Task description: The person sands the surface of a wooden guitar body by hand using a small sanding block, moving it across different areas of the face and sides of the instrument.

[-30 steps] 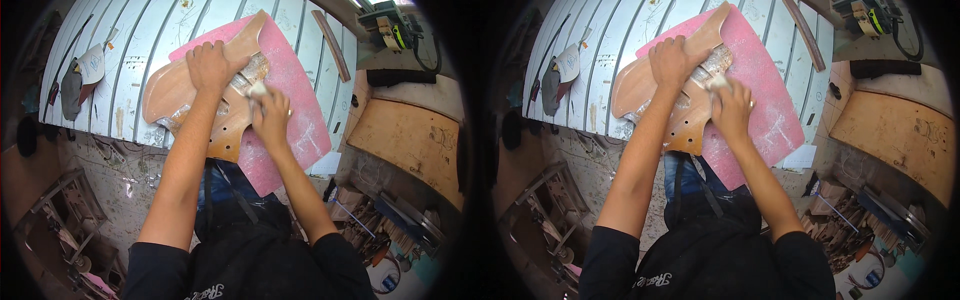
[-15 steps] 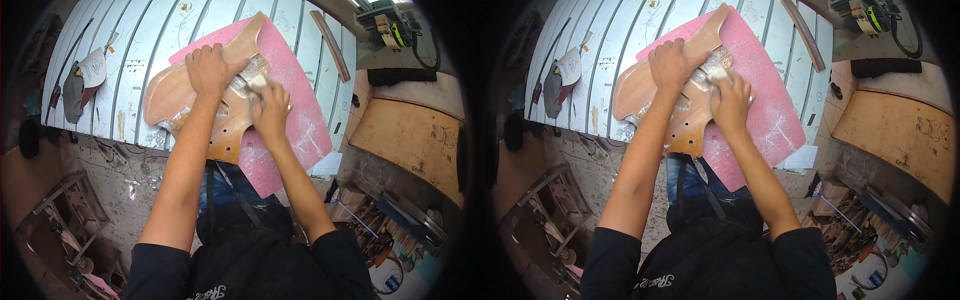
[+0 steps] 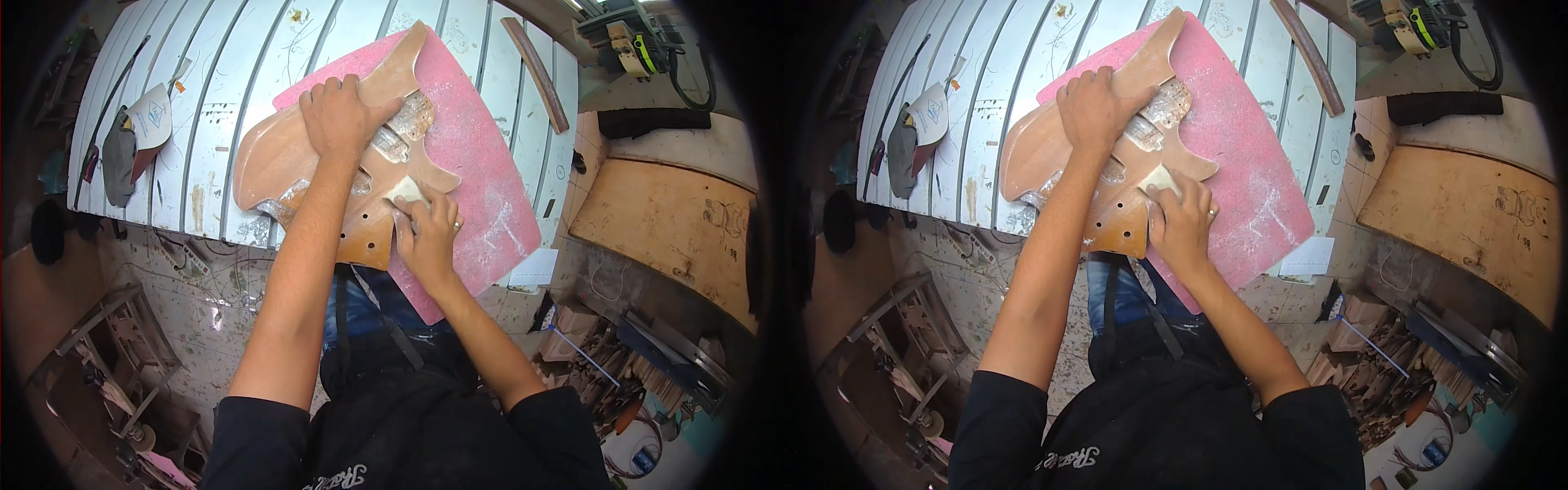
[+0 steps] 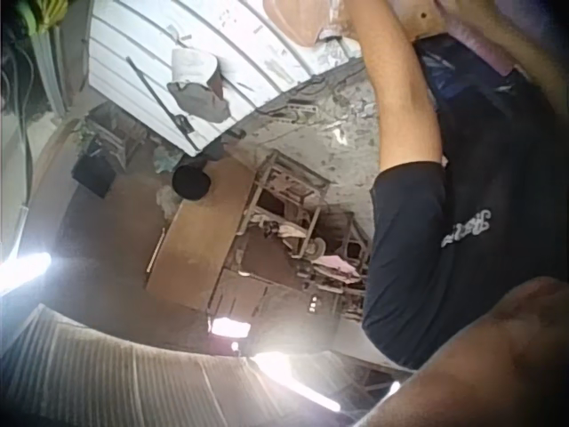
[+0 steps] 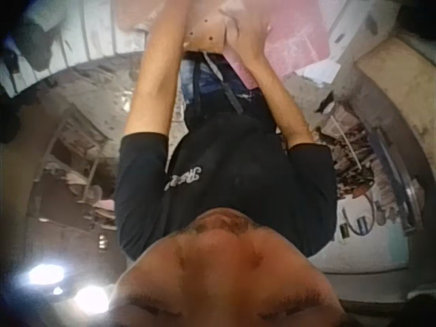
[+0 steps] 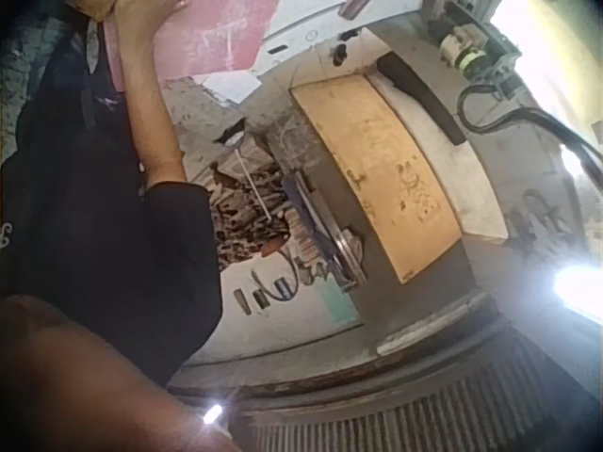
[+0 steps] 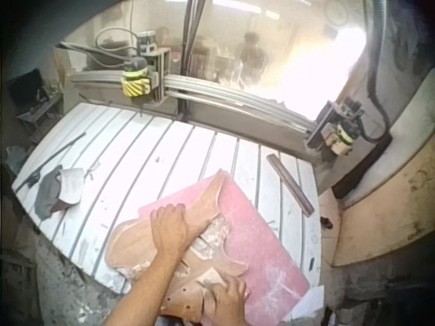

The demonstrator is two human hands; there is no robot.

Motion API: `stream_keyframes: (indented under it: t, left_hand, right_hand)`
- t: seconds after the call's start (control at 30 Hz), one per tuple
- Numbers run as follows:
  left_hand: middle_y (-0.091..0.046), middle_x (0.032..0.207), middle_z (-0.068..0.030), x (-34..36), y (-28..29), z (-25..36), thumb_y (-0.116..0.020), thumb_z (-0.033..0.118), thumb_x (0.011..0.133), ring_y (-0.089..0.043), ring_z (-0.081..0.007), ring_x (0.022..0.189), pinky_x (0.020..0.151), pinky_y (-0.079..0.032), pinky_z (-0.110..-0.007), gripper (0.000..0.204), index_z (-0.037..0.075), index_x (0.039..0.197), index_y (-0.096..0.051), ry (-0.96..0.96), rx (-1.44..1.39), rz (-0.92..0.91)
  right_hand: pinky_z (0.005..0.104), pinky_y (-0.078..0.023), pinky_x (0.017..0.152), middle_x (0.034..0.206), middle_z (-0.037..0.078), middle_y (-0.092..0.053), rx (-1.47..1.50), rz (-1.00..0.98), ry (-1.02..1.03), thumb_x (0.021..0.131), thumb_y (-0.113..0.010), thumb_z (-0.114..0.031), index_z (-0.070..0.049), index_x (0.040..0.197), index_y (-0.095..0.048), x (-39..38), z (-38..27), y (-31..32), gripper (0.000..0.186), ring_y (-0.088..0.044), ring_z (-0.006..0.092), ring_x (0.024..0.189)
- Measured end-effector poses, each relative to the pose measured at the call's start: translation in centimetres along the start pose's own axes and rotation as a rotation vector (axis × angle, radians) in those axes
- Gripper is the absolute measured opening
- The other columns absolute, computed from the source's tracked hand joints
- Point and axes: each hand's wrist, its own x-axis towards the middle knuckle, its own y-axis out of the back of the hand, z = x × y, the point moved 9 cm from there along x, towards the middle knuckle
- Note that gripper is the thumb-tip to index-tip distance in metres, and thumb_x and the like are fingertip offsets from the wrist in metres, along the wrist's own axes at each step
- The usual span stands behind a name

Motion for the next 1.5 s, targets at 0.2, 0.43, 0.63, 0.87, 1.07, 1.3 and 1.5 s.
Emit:
stream_keyframes:
  t: [0.2,0.43,0.63,0.87,1.07,1.3,1.5]
  left_hand:
    - [-0.075,0.098,-0.0168,-0.1,0.4,0.2,-0.076,0.08,0.076,-0.068,-0.0341,0.097,0.093,-0.047,-0.047,0.085,0.004,0.113,-0.079,-0.01,-0.02,0.049]
    - [-0.075,0.105,-0.0141,0.1,-0.2,-0.3,-0.075,0.081,0.075,-0.066,-0.03,0.104,0.1,-0.043,-0.044,0.083,0.008,0.115,-0.079,0.043,0.02,-0.055]
    - [-0.075,0.102,-0.0142,0.2,-0.1,0.0,-0.075,0.081,0.075,-0.067,-0.0306,0.102,0.099,-0.043,-0.045,0.083,0.007,0.113,-0.079,0.023,0.001,-0.019]
    - [-0.074,0.1,-0.0144,0.1,-0.1,-0.2,-0.076,0.08,0.075,-0.067,-0.0307,0.102,0.098,-0.044,-0.045,0.082,0.006,0.111,-0.079,0.021,0.005,-0.006]
    - [-0.075,0.099,-0.0173,0.3,0.2,0.0,-0.076,0.08,0.076,-0.069,-0.035,0.095,0.093,-0.047,-0.048,0.084,0.003,0.111,-0.079,0.008,-0.022,-0.017]
    - [-0.075,0.098,-0.0176,0.2,0.7,0.4,-0.076,0.08,0.076,-0.069,-0.035,0.096,0.093,-0.047,-0.048,0.084,0.003,0.109,-0.079,-0.017,-0.032,0.064]
    - [-0.075,0.099,-0.0178,0.2,0.1,-0.1,-0.076,0.08,0.076,-0.069,-0.0343,0.097,0.093,-0.047,-0.048,0.087,0.003,0.115,-0.079,0.029,0.007,-0.036]
  right_hand:
    - [0.0546,-0.038,0.106,0.134,0.018,-0.063,0.131,0.03,-0.129,0.09,-0.077,-0.015,-0.013,0.105,-0.078,8.0,2.1,-0.1,0.015,-0.053,0.0402,0.128]
    - [0.0578,-0.041,0.103,0.136,0.015,-0.064,0.084,-0.052,0.018,0.091,-0.075,-0.016,-0.015,0.111,-0.077,0.0,-0.7,0.3,0.02,-0.055,0.0393,0.128]
    - [0.0575,-0.039,0.104,0.136,0.015,-0.063,0.109,0.094,-0.117,0.089,-0.076,-0.018,-0.018,0.107,-0.079,6.4,2.2,-0.7,0.019,-0.054,0.0398,0.13]
    - [0.052,-0.039,0.106,0.125,0.017,-0.062,0.063,0.016,0.046,0.089,-0.076,-0.012,-0.013,0.111,-0.076,3.2,-0.2,-0.1,0.022,-0.054,0.0393,0.124]
    - [0.059,-0.039,0.102,0.136,0.015,-0.062,0.02,0.035,-0.053,0.088,-0.076,-0.017,-0.015,0.105,-0.076,2.2,0.8,-1.1,0.017,-0.054,0.039,0.127]
    - [0.0584,-0.039,0.101,0.134,0.014,-0.064,0.079,0.032,-0.026,0.088,-0.079,-0.017,-0.018,0.106,-0.078,7.7,1.5,-0.3,0.018,-0.054,0.0378,0.126]
    - [0.0563,-0.04,0.102,0.131,0.014,-0.064,0.045,0.045,0.038,0.089,-0.077,-0.015,-0.015,0.106,-0.076,1.1,-0.4,0.2,0.017,-0.055,0.0391,0.124]
